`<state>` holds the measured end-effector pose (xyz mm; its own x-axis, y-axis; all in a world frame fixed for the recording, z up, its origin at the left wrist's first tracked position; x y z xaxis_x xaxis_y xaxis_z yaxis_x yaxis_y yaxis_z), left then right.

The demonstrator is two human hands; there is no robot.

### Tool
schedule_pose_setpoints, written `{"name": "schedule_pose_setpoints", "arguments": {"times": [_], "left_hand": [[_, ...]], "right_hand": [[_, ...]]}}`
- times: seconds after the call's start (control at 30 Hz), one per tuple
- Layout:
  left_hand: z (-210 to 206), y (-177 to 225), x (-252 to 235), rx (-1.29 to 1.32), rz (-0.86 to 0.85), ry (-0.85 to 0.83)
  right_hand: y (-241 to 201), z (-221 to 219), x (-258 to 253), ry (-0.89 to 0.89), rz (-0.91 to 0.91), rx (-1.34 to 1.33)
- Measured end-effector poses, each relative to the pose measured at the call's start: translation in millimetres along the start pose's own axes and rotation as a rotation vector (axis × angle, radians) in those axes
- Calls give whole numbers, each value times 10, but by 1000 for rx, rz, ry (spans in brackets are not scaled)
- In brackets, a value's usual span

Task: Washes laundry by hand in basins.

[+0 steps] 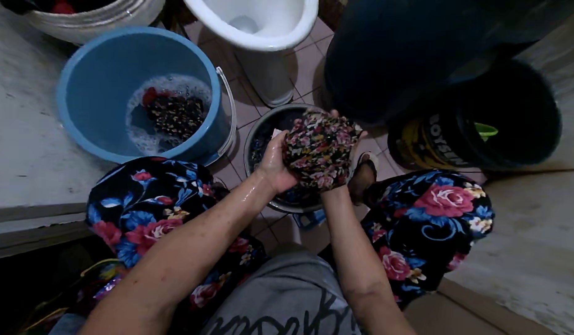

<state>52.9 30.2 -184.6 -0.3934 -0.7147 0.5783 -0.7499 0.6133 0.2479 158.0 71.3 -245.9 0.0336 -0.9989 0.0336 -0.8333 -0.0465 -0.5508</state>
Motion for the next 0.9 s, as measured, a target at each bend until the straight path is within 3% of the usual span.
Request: {"name": "schedule_pose_setpoints", "arguments": {"times": [0.07,0.1,0.17,0.23,0.37,0.43,0.5,0.67,0.7,0.73,0.8,0.9], "left_hand": [[153,-60,-27,-101,12,159],[223,-98,-26,-192,36,219],[352,-216,-28,-350,133,245],[401,-316,-33,-341,211,237],[368,-289,-65,-90,165,248],[269,-130,-81,-41,44,243],[125,162,-12,-147,-160,287],[-504,771,376,-812,-912,7],[-597,772,431,-984,-1049,-54],[-667,730,467,-1167,-1170,-91],[-696,569,454,-1481,-1268,-93],[-541,229,334,-1772,-1167,-94]], "right_hand": [[-227,55,-155,64,145,86],[-339,161,-202,158,191,257],[-448,330,-316,218,66,648],[-370,371,-346,198,-45,814],[-218,125,-165,-73,15,446],[-364,-266,-149,-121,41,295],[-537,-545,-209,-141,115,364],[-383,-760,-515,-66,71,564],[-229,-656,-617,-141,92,513],[-61,-512,-736,-328,119,467],[83,-468,-789,-506,82,604],[-15,-694,-436,-310,-311,982]]}}
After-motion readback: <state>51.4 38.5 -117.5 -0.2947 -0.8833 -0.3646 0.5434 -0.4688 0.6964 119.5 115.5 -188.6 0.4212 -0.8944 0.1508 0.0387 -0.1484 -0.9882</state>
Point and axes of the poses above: each hand's wrist, its own x-axis away from the middle knuckle, its own z-axis out of the back of the hand, y = z × x, the point moved 7 cm from there along -x, towards the middle knuckle, and after that the axes turned 13 degrees about z, right-handed, at the moved point
